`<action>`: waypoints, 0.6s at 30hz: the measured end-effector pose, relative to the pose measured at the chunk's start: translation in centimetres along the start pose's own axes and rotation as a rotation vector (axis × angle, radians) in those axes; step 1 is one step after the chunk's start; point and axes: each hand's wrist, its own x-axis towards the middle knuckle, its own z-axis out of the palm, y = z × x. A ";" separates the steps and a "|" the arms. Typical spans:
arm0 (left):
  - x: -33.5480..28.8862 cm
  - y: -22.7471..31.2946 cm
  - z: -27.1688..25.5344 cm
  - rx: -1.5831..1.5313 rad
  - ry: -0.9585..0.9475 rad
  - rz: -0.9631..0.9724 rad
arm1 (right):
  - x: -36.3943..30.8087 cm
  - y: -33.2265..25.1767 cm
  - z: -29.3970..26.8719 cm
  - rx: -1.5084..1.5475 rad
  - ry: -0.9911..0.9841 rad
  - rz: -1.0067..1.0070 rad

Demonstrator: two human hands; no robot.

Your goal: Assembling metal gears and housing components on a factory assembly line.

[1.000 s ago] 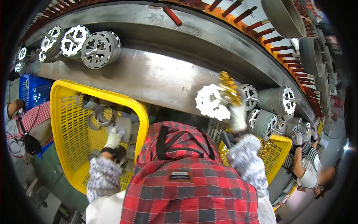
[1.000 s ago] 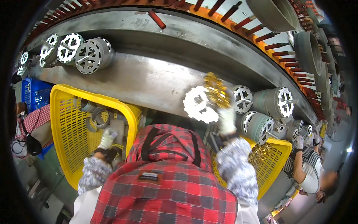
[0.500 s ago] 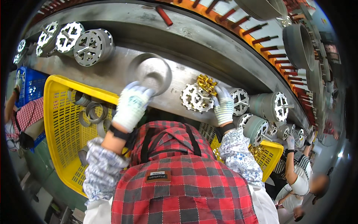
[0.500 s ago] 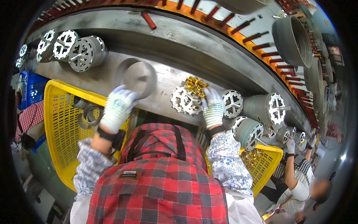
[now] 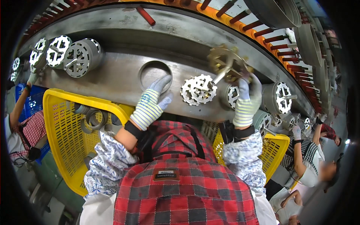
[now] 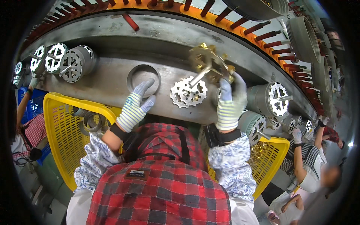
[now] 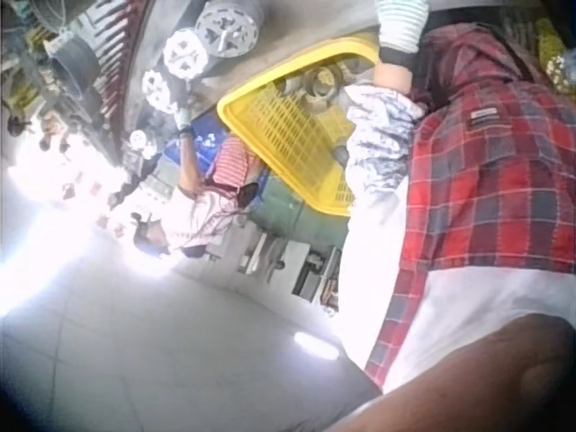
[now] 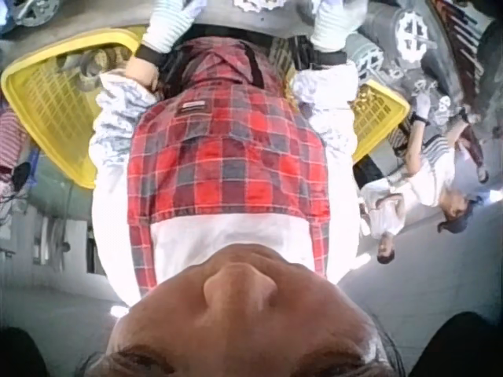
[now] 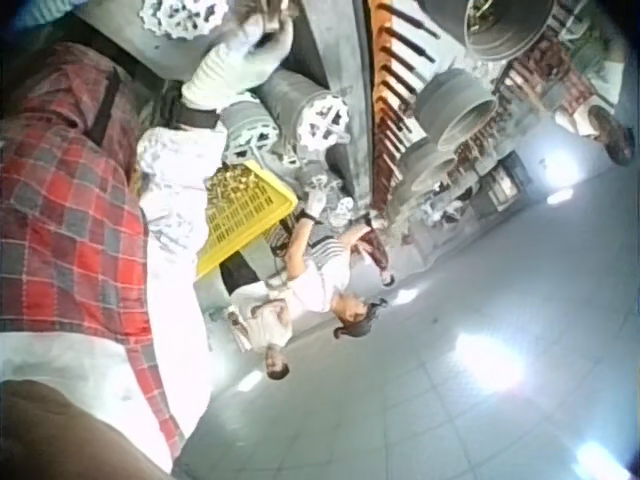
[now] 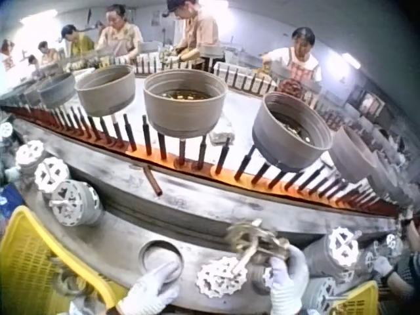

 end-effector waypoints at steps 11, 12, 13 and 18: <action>-1.8 0.6 -2.6 -0.989 0.139 -0.528 | -8.0 -1.0 10.9 -0.137 -0.606 -0.402; -2.0 0.5 -3.1 -0.977 0.064 -0.542 | -7.8 -2.0 12.2 -0.135 -0.606 -0.453; -1.9 0.3 -3.7 -1.036 0.071 -0.556 | -7.2 -0.7 13.6 -0.158 -0.590 -0.536; -0.5 -6.7 -2.5 -0.607 0.354 -0.315 | -5.1 1.9 19.3 -0.236 -0.504 -0.618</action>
